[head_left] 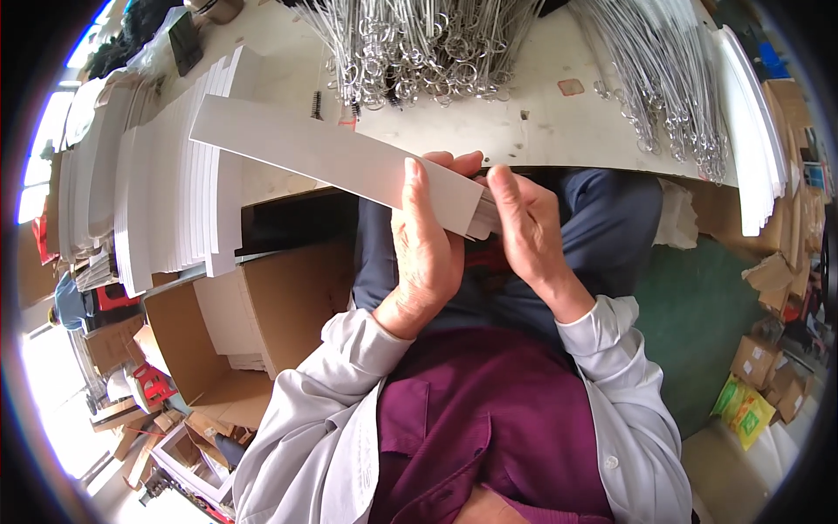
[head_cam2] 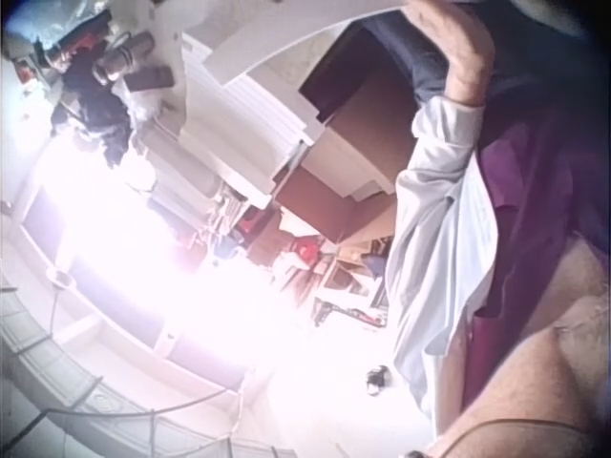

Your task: Packing industrial cleaning brushes into white cardboard sleeves at an assembly table.

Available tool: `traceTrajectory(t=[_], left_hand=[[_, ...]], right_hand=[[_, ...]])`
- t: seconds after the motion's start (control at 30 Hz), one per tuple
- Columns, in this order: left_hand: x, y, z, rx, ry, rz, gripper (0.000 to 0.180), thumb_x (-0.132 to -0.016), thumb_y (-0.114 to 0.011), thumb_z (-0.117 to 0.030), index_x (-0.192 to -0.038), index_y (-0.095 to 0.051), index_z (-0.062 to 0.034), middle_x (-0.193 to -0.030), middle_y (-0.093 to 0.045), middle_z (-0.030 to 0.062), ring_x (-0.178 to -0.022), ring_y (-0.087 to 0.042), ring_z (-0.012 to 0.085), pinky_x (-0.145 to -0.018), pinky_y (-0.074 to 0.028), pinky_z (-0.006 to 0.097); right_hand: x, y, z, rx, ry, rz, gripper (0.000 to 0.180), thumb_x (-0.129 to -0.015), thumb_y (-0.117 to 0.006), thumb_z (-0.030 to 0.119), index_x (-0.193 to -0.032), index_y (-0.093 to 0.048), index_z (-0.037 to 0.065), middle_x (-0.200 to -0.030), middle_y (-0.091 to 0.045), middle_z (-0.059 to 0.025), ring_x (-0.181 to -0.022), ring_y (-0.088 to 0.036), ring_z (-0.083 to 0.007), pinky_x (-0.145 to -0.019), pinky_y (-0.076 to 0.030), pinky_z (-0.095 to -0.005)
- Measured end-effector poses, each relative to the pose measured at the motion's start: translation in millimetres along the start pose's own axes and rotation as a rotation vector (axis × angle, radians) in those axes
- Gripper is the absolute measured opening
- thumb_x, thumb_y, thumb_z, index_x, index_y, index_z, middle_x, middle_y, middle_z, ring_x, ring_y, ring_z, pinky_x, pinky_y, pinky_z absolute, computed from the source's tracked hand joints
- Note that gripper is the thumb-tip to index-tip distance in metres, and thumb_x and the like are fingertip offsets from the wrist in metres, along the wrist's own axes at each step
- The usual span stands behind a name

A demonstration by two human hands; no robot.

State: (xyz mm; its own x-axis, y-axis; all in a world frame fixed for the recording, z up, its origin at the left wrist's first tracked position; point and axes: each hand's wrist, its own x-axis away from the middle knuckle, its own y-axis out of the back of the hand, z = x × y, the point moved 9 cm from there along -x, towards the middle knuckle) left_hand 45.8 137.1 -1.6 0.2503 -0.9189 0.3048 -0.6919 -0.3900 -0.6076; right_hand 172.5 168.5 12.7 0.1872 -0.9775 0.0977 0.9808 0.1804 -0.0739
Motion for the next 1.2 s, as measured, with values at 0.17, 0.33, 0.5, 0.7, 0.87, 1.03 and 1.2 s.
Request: traceTrajectory(t=[0.17,0.33,0.5,0.7,0.87,1.03,1.2], left_hand=[[8,2,8,-0.197,-0.016,0.139,0.050,-0.112,-0.044,-0.043,-0.134,-0.051,0.0008,-0.132,-0.063,0.0198,-0.121,-0.060,0.0248,-0.106,-0.048,0.040],[38,-3,3,-0.735,0.298,0.443,0.039,-0.103,-0.068,-0.026,-0.124,-0.062,0.0055,-0.115,-0.071,0.0097,-0.109,-0.065,0.0143,-0.095,-0.052,0.031],[69,-47,-82,-1.478,-0.679,0.725,0.051,-0.077,-0.085,-0.012,-0.121,-0.065,0.0025,-0.117,-0.069,0.0218,-0.108,-0.068,0.0387,-0.094,-0.055,0.043],[66,-75,-86,-1.714,-0.654,0.916,0.085,-0.074,-0.087,-0.022,-0.145,-0.048,0.0028,-0.136,-0.059,0.0253,-0.116,-0.060,0.0440,-0.101,-0.050,0.051],[33,-54,-61,-1.705,-0.657,0.925,0.076,-0.073,-0.087,-0.021,-0.136,-0.053,0.0036,-0.109,-0.064,0.0170,-0.103,-0.062,0.0367,-0.089,-0.052,0.047],[33,-31,-30,-1.696,-0.413,0.975,0.072,-0.071,-0.087,-0.020,-0.133,-0.053,-0.0032,-0.097,-0.065,0.0139,-0.092,-0.068,0.0340,-0.078,-0.056,0.045],[38,-22,-27,-1.704,-0.456,0.892,0.059,-0.076,-0.081,-0.016,-0.125,-0.053,-0.0010,-0.087,-0.066,0.0145,-0.074,-0.071,0.0352,-0.063,-0.059,0.044]], right_hand=[[0,-4,-6,-0.023,0.022,-0.005,0.042,-0.104,-0.068,0.036,-0.088,-0.072,-0.003,-0.070,-0.061,0.0021,-0.068,-0.049,-0.0026,-0.057,-0.042,-0.0238],[-11,29,4,0.173,0.093,0.019,0.043,-0.101,-0.071,0.036,-0.080,-0.068,-0.002,-0.064,-0.061,0.0019,-0.061,-0.051,-0.0024,-0.053,-0.043,-0.0244],[-10,29,15,0.223,0.049,0.123,0.041,-0.100,-0.073,0.036,-0.082,-0.070,-0.001,-0.066,-0.064,0.0003,-0.061,-0.053,-0.0030,-0.053,-0.044,-0.0243],[-3,15,10,0.168,-0.059,0.300,0.042,-0.097,-0.076,0.038,-0.088,-0.071,-0.003,-0.064,-0.066,-0.0021,-0.057,-0.057,-0.0051,-0.050,-0.046,-0.0248],[6,2,-4,0.229,-0.113,0.289,0.041,-0.095,-0.078,0.036,-0.087,-0.070,-0.003,-0.064,-0.067,-0.0062,-0.058,-0.061,-0.0066,-0.050,-0.048,-0.0257],[15,0,-16,0.180,-0.089,0.357,0.040,-0.094,-0.079,0.036,-0.088,-0.071,-0.003,-0.066,-0.069,-0.0082,-0.060,-0.063,-0.0073,-0.052,-0.052,-0.0266],[16,15,0,0.178,0.002,0.206,0.039,-0.092,-0.081,0.034,-0.100,-0.071,-0.003,-0.078,-0.072,-0.0086,-0.070,-0.066,-0.0071,-0.059,-0.055,-0.0262]])
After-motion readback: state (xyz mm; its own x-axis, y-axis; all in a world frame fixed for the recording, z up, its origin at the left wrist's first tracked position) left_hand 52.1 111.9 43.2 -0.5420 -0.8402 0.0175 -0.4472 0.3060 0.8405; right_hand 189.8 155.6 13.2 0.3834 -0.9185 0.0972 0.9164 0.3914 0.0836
